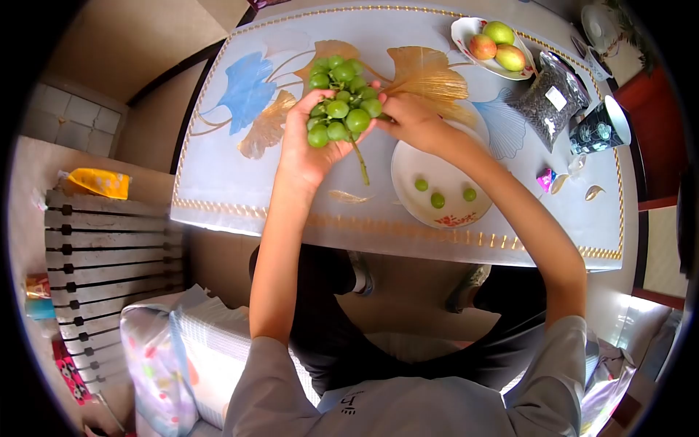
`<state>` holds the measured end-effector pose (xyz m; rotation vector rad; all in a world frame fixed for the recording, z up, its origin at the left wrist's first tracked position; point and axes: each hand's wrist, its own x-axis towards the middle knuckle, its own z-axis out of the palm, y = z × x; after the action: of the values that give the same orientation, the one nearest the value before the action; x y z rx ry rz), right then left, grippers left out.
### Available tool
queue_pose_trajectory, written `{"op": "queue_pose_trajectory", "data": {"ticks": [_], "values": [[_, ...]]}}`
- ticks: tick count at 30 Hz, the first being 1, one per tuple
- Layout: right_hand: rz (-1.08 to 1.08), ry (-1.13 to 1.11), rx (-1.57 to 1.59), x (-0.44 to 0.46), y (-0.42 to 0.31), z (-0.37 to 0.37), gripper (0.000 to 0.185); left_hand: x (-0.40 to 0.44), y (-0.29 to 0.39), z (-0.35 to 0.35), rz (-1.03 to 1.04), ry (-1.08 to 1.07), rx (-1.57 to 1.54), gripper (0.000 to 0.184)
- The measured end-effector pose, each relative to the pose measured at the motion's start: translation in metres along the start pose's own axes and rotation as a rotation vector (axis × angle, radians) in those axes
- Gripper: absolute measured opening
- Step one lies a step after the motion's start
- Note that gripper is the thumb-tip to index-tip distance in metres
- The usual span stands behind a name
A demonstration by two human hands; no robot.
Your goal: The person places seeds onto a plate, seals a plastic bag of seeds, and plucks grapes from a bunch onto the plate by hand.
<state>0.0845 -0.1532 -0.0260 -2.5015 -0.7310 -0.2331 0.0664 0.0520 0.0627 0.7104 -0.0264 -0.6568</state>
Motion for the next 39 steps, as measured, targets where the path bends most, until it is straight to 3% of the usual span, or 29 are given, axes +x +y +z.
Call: {"op": "queue_pose_trajectory", "data": {"ticks": [3, 6, 9, 12, 15, 16, 19, 22, 25, 28, 31, 34, 39], "values": [[0.202, 0.194, 0.423, -0.025, -0.029, -0.030, 0.026, -0.001, -0.007, 0.010, -0.033, 0.030, 0.067, 0.049], [0.220, 0.223, 0.446, -0.066, -0.045, -0.060, 0.026, 0.003, -0.017, 0.016, -0.082, 0.029, 0.100, 0.049], [0.356, 0.404, 0.518, -0.108, -0.063, -0.068, 0.026, 0.004, -0.031, 0.023, -0.158, 0.031, 0.142, 0.049], [0.297, 0.445, 0.373, -0.132, -0.077, -0.073, 0.032, 0.003, -0.049, 0.032, -0.210, 0.042, 0.149, 0.050], [0.214, 0.430, 0.415, -0.133, -0.088, -0.070, 0.039, 0.002, -0.063, 0.038, -0.281, 0.185, 0.276, 0.045], [0.164, 0.392, 0.288, -0.134, -0.088, -0.072, 0.045, 0.003, -0.067, 0.040, -0.305, 0.238, 0.339, 0.043], [0.108, 0.420, 0.178, -0.143, -0.078, -0.068, 0.040, -0.002, -0.075, 0.059, -0.312, 0.318, 0.420, 0.036], [0.104, 0.418, 0.339, -0.153, -0.074, -0.066, 0.035, -0.004, -0.077, 0.058, -0.340, 0.302, 0.533, 0.039], [0.263, 0.349, 0.556, -0.158, -0.079, -0.065, 0.030, -0.005, -0.081, 0.060, -0.303, 0.276, 0.566, 0.038], [0.222, 0.317, 0.562, -0.157, -0.079, -0.068, 0.030, -0.009, -0.082, 0.062, -0.308, 0.300, 0.575, 0.041], [0.152, 0.306, 0.218, -0.159, -0.078, -0.059, 0.031, -0.006, -0.086, 0.054, -0.314, 0.235, 0.568, 0.043], [0.260, 0.144, 0.164, -0.159, -0.084, -0.061, 0.035, 0.000, -0.089, 0.040, -0.323, 0.158, 0.536, 0.042], [0.223, 0.190, 0.177, -0.159, -0.082, -0.060, 0.034, 0.000, -0.091, 0.038, -0.305, 0.112, 0.549, 0.039]]}}
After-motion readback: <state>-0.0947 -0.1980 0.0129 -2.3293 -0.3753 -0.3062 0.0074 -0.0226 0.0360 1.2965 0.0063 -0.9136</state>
